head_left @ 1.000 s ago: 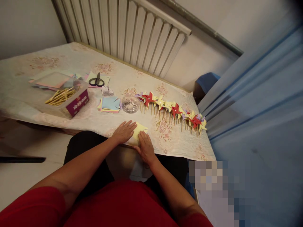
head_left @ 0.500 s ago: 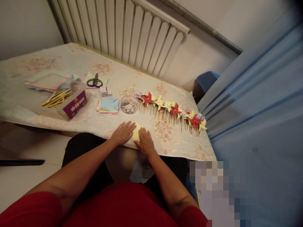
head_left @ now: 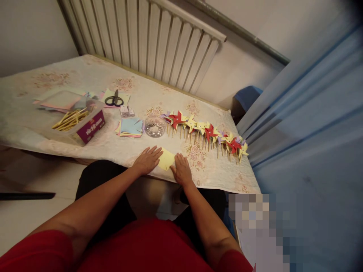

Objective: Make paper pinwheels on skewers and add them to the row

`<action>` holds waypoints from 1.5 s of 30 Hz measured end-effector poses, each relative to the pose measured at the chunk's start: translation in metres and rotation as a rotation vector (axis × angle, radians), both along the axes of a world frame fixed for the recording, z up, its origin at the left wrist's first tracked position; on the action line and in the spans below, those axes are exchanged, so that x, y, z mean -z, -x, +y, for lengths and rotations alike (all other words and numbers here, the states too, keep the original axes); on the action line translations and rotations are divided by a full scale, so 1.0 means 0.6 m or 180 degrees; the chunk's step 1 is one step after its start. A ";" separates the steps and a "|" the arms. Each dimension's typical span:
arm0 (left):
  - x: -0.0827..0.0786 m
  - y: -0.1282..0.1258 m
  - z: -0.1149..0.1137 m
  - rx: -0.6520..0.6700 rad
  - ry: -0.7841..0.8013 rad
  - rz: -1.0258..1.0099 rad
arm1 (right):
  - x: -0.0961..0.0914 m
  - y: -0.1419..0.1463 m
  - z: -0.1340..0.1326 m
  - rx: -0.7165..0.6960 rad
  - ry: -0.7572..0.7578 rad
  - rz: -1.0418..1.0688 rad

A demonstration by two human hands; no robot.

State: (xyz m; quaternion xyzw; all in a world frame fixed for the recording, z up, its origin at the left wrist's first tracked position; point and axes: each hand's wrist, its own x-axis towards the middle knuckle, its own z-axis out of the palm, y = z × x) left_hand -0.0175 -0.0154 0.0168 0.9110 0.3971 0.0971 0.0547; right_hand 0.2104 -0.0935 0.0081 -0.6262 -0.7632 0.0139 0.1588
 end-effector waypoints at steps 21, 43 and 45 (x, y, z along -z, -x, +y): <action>-0.051 -0.067 0.053 -0.1873 0.1259 -0.0367 | 0.011 -0.003 0.009 0.0521 -0.0580 0.0341; -0.060 -0.015 0.073 -0.1959 0.1621 -0.0479 | 0.014 -0.003 0.008 0.0517 -0.0680 0.0390; -0.063 -0.012 0.079 -0.1852 0.1651 -0.0390 | 0.014 -0.002 0.007 0.0516 -0.0657 0.0395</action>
